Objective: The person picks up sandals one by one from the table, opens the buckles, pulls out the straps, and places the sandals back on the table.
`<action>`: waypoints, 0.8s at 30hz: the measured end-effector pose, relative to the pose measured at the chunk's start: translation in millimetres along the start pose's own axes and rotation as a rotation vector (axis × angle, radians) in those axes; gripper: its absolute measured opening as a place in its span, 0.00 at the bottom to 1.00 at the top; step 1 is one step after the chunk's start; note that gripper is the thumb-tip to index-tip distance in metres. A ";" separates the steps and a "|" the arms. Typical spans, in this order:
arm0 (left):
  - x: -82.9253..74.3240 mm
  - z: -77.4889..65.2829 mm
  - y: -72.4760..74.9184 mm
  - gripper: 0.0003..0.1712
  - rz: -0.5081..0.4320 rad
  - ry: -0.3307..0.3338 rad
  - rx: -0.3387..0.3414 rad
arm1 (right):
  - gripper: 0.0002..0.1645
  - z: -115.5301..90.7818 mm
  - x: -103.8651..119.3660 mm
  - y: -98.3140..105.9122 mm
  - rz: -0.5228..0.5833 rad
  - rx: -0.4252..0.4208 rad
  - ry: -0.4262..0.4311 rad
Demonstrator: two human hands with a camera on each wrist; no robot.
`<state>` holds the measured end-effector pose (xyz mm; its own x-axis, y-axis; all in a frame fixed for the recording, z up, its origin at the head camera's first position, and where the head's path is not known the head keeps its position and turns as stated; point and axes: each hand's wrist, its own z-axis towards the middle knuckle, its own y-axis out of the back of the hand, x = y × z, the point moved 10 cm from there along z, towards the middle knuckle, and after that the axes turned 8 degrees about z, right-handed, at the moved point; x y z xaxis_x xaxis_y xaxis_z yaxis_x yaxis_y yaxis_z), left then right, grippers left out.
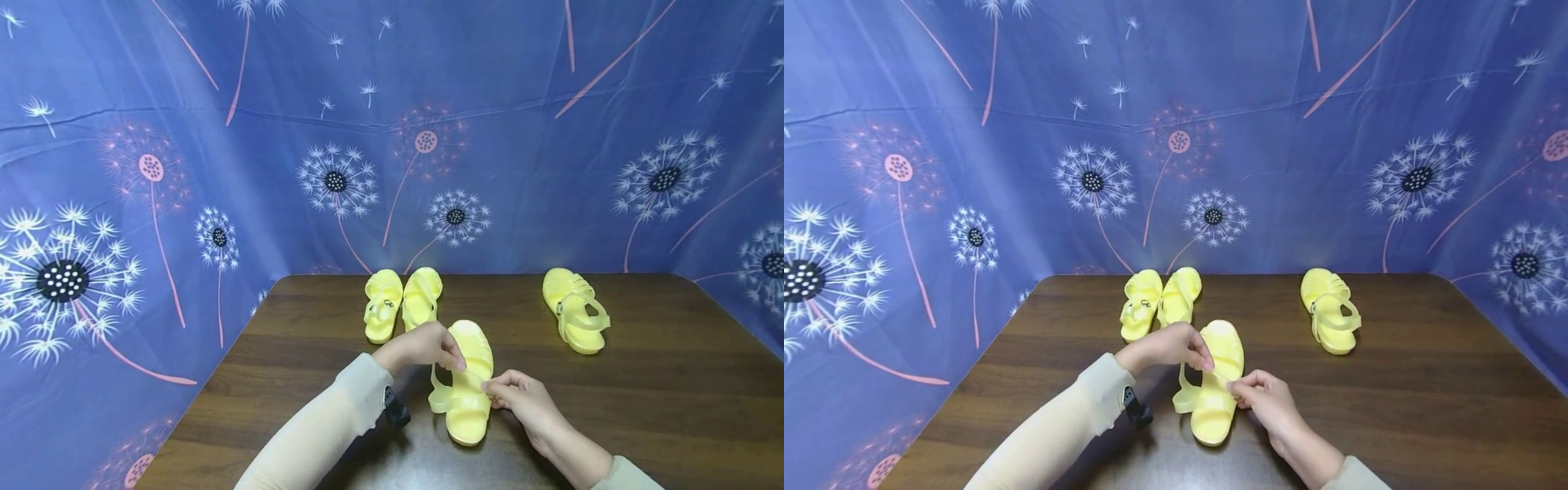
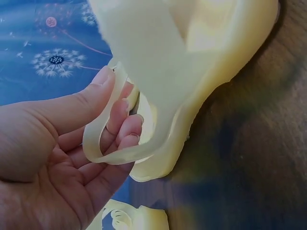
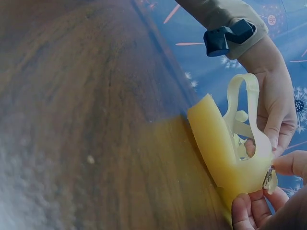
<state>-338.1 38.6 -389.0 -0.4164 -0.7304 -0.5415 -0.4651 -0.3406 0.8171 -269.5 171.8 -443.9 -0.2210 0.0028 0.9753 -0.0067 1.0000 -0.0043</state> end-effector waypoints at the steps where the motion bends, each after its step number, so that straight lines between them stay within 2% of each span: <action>1: 0.8 0.3 1.3 0.06 -0.002 0.004 -0.009 | 0.08 0.1 0.8 0.2 -0.004 -0.001 0.002; 9: 5.8 2.2 2.8 0.05 -0.027 0.004 -0.021 | 0.08 -0.9 0.2 1.0 -0.016 0.010 -0.013; 18: 12.8 -8.9 7.6 0.04 -0.018 0.005 -0.029 | 0.09 0.3 0.5 -0.5 -0.039 0.013 -0.002; 21: 17.1 -10.4 15.5 0.04 -0.027 0.011 -0.067 | 0.10 0.2 -0.9 0.8 -0.053 0.021 -0.009; 24: 28.2 -11.2 23.7 0.04 -0.057 0.046 -0.123 | 0.11 -0.6 -5.7 3.0 -0.036 0.030 -0.034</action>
<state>-352.2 3.4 -382.7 -0.3544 -0.7329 -0.5808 -0.3863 -0.4508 0.8047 -267.7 174.8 -449.4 -0.2532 -0.0338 0.9668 -0.0447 0.9987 0.0232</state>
